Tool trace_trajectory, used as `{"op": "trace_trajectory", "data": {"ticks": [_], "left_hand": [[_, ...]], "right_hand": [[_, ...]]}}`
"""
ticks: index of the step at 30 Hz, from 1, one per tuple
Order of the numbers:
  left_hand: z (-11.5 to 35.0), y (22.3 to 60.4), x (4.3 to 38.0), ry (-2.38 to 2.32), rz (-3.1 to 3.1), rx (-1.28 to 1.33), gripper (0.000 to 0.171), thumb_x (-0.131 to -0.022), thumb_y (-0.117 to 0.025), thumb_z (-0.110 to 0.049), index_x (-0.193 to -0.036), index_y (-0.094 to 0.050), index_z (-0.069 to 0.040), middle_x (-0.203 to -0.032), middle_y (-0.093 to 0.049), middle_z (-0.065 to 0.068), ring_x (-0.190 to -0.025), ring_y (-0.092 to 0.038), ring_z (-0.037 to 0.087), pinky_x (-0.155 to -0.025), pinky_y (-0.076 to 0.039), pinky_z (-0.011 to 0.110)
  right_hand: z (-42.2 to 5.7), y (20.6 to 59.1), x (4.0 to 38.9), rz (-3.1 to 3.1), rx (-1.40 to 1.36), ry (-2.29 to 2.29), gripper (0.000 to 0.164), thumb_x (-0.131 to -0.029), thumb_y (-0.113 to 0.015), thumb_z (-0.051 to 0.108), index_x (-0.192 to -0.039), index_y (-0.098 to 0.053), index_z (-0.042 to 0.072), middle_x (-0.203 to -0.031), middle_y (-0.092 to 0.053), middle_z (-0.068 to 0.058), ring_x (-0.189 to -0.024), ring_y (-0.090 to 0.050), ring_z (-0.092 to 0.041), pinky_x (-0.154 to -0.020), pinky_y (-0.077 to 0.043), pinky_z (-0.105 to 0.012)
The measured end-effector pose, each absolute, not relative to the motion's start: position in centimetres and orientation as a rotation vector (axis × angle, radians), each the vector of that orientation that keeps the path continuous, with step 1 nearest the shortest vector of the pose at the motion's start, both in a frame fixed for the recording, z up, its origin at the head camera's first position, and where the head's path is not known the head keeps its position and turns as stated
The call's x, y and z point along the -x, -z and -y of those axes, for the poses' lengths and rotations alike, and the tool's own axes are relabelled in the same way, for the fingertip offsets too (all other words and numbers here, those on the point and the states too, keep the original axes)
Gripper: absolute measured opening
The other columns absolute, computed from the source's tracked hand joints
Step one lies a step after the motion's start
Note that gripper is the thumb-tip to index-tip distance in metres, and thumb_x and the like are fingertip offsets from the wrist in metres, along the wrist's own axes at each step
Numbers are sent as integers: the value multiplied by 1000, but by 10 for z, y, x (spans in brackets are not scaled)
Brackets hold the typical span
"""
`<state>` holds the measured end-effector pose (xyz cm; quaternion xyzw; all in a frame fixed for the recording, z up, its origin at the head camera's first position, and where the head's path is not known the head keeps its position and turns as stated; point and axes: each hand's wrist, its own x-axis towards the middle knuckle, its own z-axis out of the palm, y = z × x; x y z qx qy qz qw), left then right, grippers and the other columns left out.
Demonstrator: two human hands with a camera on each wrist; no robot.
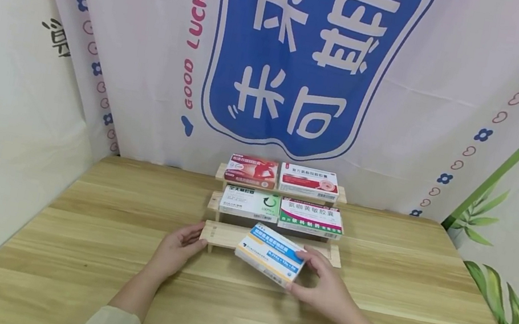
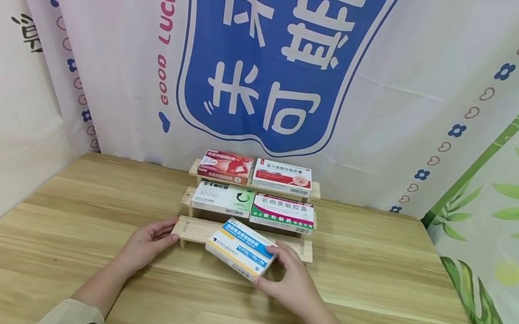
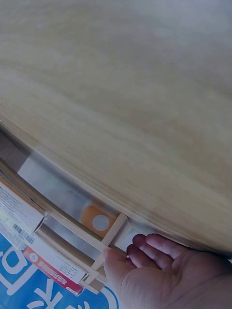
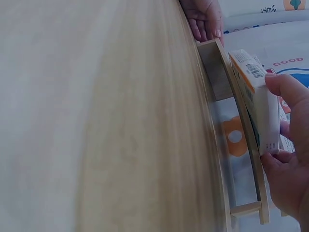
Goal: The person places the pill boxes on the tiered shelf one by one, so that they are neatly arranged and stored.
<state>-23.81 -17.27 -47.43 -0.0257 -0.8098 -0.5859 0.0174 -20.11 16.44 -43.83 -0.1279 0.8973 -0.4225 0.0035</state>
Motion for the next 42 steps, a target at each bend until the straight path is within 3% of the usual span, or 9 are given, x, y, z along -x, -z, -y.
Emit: {"op": "trace_trajectory", "data": {"ticks": [7, 23, 42], "left_hand": [[172, 474, 238, 1823, 2516, 76, 49, -93, -65, -11, -138, -51, 1, -141, -54, 20, -127, -56, 35, -108, -48, 41], [173, 474, 239, 1821, 2524, 69, 49, -93, -65, -12, -139, -51, 0, -143, -53, 19, -128, -56, 35, -109, -47, 41], [173, 473, 237, 1818, 2522, 77, 49, -93, -65, -11, -139, -51, 1, -139, -56, 21, -127, -56, 34, -108, -48, 38]], "right_hand": [[-165, 439, 203, -2816, 338, 1358, 64, -78, -82, 28, -134, -58, 8, -156, -37, -16, -136, -46, -39, -113, -42, -49], [-154, 445, 202, -2880, 303, 1521, 48, -85, -74, 13, -130, -60, 4, -134, -59, -10, -121, -60, -27, -105, -51, -37], [-144, 445, 205, -2892, 173, 1577, 49, -88, -74, 17, -132, -59, 2, -128, -62, -15, -115, -64, -28, -100, -55, -33]]}}
